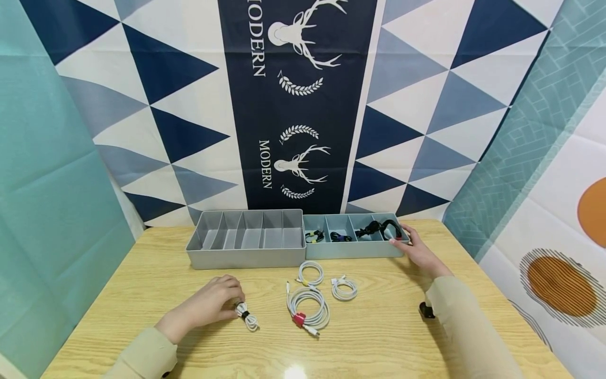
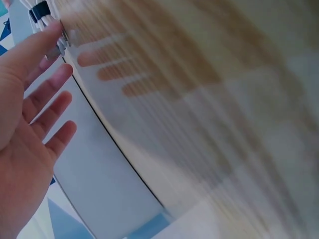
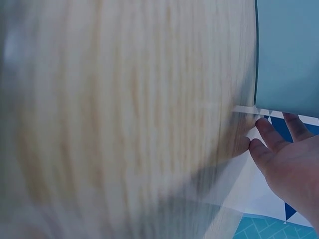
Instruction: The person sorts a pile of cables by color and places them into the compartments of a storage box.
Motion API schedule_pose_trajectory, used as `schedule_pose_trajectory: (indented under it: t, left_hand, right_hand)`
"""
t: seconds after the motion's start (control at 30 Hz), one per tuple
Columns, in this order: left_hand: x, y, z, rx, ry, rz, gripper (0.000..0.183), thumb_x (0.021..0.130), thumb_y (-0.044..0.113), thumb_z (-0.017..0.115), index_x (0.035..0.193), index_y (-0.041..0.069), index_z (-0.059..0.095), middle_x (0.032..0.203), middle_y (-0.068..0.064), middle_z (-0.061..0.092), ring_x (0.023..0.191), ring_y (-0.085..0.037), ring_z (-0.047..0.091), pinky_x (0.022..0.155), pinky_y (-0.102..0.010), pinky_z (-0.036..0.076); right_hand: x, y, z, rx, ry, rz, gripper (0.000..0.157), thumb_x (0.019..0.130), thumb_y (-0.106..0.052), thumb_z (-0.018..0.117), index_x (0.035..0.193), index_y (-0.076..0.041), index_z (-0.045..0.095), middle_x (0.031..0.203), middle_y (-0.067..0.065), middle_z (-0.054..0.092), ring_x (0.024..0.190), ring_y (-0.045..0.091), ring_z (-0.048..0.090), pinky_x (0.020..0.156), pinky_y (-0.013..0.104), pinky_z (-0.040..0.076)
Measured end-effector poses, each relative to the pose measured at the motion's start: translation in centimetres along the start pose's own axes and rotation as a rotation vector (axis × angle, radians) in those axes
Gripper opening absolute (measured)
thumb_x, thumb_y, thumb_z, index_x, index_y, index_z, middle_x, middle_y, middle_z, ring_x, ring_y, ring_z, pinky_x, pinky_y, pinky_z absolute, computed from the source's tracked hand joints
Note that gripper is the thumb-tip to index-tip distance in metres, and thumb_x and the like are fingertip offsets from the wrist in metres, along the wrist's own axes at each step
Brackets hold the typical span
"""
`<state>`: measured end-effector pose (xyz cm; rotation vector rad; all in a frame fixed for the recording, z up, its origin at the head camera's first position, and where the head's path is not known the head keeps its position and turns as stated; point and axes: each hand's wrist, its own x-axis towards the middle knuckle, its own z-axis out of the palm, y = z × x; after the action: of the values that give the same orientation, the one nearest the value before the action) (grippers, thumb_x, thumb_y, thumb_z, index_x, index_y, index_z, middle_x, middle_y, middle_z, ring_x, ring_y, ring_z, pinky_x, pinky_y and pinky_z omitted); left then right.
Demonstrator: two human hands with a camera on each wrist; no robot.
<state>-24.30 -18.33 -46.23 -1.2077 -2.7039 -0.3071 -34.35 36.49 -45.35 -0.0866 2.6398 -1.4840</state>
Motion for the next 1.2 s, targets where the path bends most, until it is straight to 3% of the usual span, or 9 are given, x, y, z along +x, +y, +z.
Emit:
schedule_pose_trajectory:
  t: [0.43, 0.77, 1.2]
  left_hand:
    - [-0.28, -0.21, -0.05, -0.011, 0.024, 0.0, 0.03, 0.062, 0.052, 0.071, 0.071, 0.029, 0.056, 0.088, 0.016, 0.052, 0.094, -0.006, 0.046, 0.085, -0.036, 0.038]
    - [-0.25, 0.32, -0.35, -0.04, 0.024, 0.027, 0.021, 0.063, 0.034, 0.077, 0.068, 0.026, 0.058, 0.088, 0.014, 0.053, 0.093, -0.006, 0.045, 0.082, -0.038, 0.039]
    - [-0.2, 0.5, -0.29, -0.005, 0.048, 0.028, 0.013, 0.066, 0.027, 0.074, 0.065, 0.027, 0.061, 0.089, 0.013, 0.055, 0.094, -0.007, 0.047, 0.084, -0.038, 0.041]
  right_hand:
    - [0.04, -0.32, 0.05, 0.006, -0.015, 0.015, 0.085, 0.086, -0.045, 0.052, 0.143, -0.017, -0.006, 0.145, 0.026, -0.009, 0.129, 0.049, 0.005, 0.098, 0.065, 0.007]
    - [0.19, -0.03, -0.12, -0.017, -0.025, 0.03, 0.086, 0.086, -0.047, 0.051, 0.143, -0.018, -0.007, 0.144, 0.027, -0.01, 0.129, 0.05, 0.003, 0.097, 0.066, 0.006]
    - [0.17, 0.26, -0.12, -0.008, -0.026, 0.012, 0.087, 0.085, -0.048, 0.051, 0.143, -0.02, -0.007, 0.144, 0.027, -0.008, 0.128, 0.05, 0.008, 0.097, 0.065, 0.009]
